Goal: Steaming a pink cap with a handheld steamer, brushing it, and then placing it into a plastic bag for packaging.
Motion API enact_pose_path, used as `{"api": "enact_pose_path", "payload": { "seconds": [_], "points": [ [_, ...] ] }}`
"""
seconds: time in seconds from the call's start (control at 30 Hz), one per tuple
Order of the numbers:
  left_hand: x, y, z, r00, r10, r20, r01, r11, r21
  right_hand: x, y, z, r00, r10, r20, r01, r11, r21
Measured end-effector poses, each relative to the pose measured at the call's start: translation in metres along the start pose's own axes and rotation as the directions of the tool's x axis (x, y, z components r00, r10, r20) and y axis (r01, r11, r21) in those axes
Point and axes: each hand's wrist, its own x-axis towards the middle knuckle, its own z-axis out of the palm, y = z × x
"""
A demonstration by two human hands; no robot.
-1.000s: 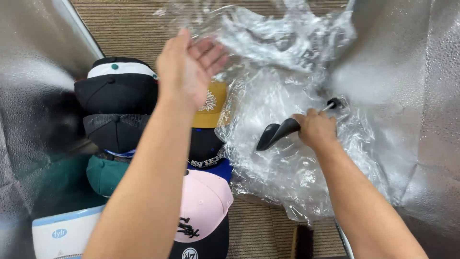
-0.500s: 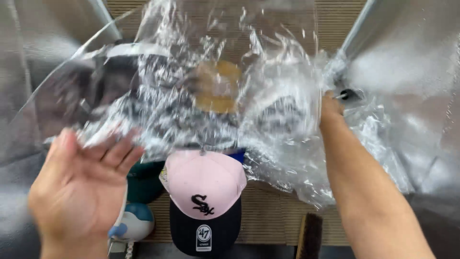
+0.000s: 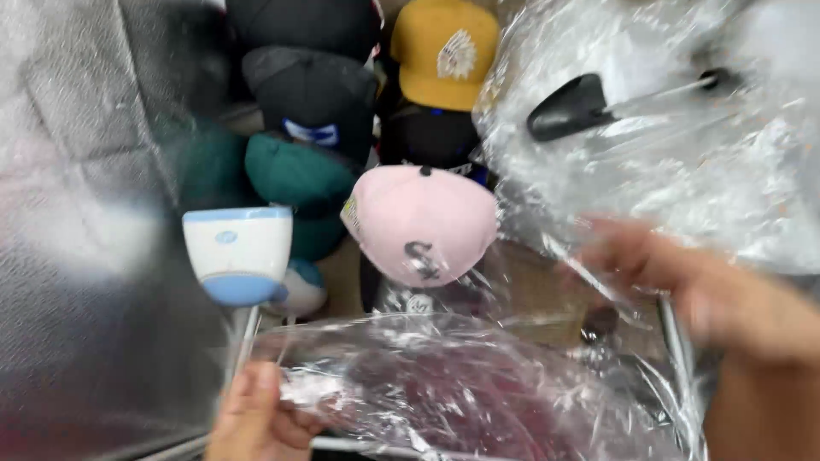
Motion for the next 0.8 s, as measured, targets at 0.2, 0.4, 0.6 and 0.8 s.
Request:
{"api": "enact_pose_path", "payload": {
  "seconds": [0.2, 0.4, 0.6, 0.8],
  "points": [
    [-0.009, -0.061, -0.027, 0.917, 0.027, 0.399, -0.031, 1.000, 0.004, -0.010, 0.089, 0.138, 0.959, 0.262, 0.105, -0.268, 0.725, 0.635],
    [0.049, -0.069, -0.079, 0.893, 0.072, 0.444, -0.112, 0.991, 0.066, -0.043, 0.213, 0.160, 0.794, 0.511, -0.330, -0.174, 0.710, 0.682],
    [0.062, -0.062, -0.104, 0.814, -0.010, 0.581, 0.023, 1.000, -0.016, -0.082, 0.250, 0.165, 0.791, 0.511, -0.337, -0.061, 0.613, 0.788],
    [0.104, -0.059, -0.107, 0.847, -0.087, 0.524, 0.167, 0.980, -0.107, -0.085, 0.242, 0.182, 0.814, 0.489, -0.314, -0.074, 0.623, 0.779]
  ]
}}
